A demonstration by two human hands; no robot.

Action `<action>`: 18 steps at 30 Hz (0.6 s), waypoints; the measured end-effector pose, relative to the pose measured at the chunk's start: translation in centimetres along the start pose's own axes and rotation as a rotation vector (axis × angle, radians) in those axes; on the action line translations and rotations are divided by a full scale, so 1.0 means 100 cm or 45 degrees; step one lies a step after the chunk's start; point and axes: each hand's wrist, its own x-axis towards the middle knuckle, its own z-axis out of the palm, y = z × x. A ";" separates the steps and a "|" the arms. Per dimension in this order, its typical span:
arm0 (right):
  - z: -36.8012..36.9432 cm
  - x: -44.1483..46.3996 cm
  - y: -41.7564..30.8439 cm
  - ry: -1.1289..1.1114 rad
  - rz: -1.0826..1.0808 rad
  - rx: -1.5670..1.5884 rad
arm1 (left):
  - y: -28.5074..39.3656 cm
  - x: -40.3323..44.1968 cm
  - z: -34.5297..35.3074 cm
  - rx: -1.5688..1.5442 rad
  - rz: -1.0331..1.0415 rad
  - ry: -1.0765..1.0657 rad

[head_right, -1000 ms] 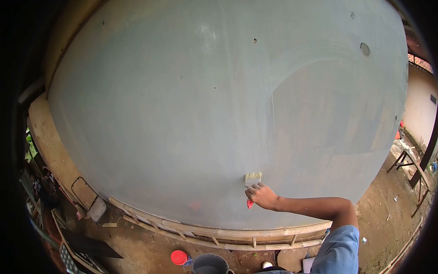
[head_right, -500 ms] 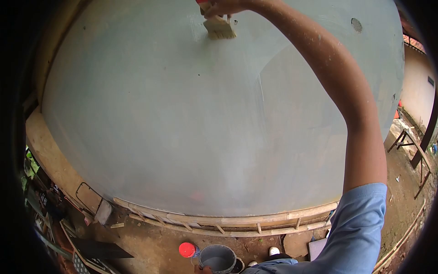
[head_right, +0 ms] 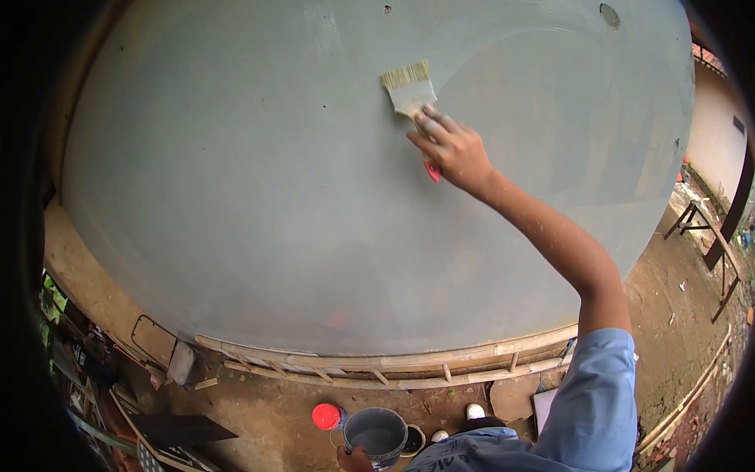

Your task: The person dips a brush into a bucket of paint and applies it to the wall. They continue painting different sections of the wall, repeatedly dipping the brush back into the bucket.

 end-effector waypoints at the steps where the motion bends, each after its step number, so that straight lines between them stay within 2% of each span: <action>1: -0.001 -0.062 -0.035 -0.100 0.066 0.100 | -0.001 0.001 -0.001 -0.001 -0.001 0.006; 4: -0.030 -0.233 -0.138 -0.492 0.111 0.308 | -0.004 0.006 -0.004 0.009 0.000 0.026; 7: -0.059 -0.341 -0.216 -0.867 0.204 0.534 | -0.005 0.010 -0.005 0.015 -0.001 0.040; 11: -0.040 -0.366 -0.234 -1.325 0.412 0.818 | -0.004 0.020 -0.002 0.016 0.020 0.057; 13: -0.008 -0.334 -0.190 -1.312 0.390 0.928 | -0.002 0.023 0.001 0.011 0.035 0.040; 14: -0.002 -0.290 -0.156 -1.355 0.410 0.973 | 0.000 0.023 0.003 0.010 0.044 0.034; 16: 0.002 -0.194 -0.088 -1.263 0.368 1.031 | 0.004 0.024 0.008 0.003 0.055 0.022; 18: -0.017 -0.086 -0.023 -1.008 0.341 1.087 | 0.008 0.025 0.012 -0.001 0.068 0.012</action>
